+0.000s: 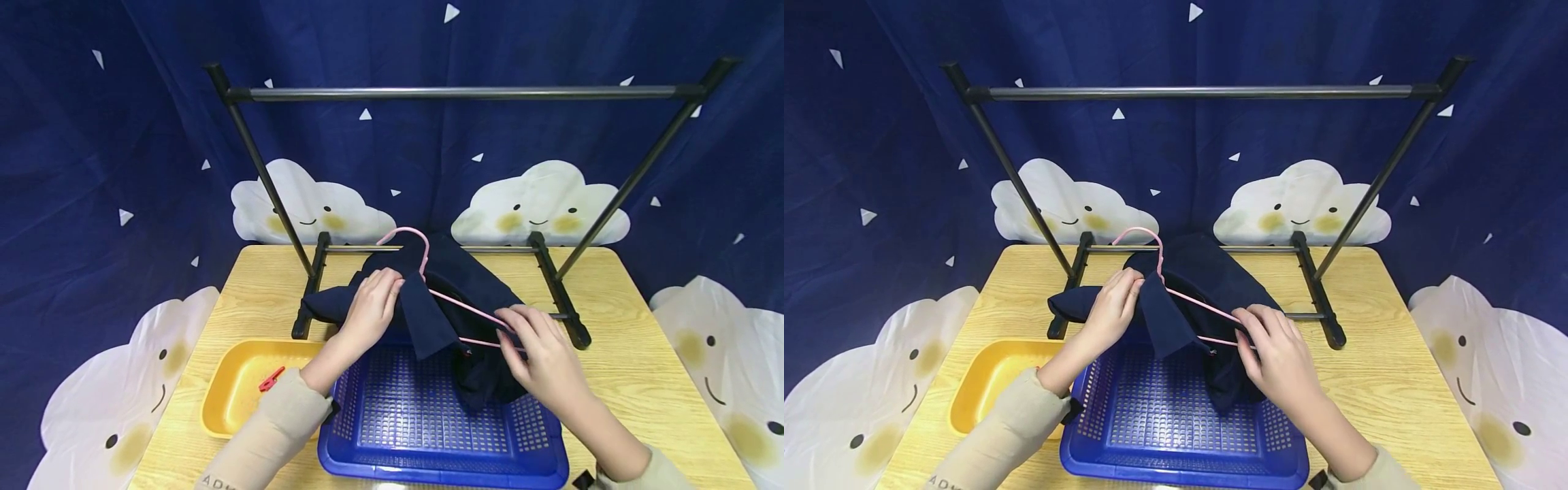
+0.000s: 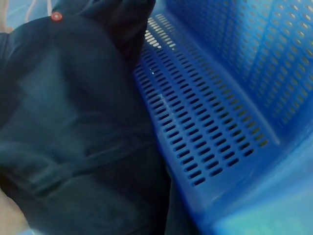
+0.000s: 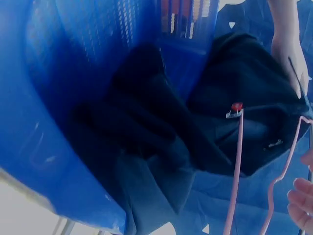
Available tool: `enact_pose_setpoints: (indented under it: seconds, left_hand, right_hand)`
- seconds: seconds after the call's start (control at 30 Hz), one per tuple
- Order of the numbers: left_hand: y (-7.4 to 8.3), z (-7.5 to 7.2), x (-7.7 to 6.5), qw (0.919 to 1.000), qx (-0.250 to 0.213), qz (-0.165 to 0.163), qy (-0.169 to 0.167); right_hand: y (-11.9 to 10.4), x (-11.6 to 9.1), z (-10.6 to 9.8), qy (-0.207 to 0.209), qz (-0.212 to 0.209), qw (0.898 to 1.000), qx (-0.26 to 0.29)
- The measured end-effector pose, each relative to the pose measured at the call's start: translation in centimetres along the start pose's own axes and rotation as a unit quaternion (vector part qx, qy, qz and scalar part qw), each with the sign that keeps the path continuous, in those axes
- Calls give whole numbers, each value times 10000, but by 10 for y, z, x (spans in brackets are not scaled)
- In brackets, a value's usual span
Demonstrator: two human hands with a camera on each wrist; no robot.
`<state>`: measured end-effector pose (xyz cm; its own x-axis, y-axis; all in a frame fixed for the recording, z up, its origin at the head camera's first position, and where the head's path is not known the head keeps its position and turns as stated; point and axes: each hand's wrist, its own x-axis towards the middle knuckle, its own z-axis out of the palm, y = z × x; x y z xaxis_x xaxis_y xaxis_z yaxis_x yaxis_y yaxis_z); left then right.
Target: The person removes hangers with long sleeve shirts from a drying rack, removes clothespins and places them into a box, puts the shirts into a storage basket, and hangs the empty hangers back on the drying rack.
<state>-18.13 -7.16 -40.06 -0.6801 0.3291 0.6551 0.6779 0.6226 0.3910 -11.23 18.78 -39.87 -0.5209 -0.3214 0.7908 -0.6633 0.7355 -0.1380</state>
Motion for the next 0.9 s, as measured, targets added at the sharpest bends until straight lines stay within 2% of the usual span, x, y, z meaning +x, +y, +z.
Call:
enact_pose_setpoints:
  seconds: [0.23,0.33,0.7,0.9]
  left_hand:
    - [3,1,0,9999,98,70,-81]
    - [5,1,1,9999,115,63,-102]
    - [9,3,0,9995,225,196,-116]
    - [10,3,1,9989,304,346,-59]
  right_hand:
    - [10,3,5,-961,-261,9947,-272]
    - [12,3,9,-1092,-449,9926,-280]
    - [15,3,17,-1154,-619,9912,-168]
    - [18,0,19,-751,-831,9934,257]
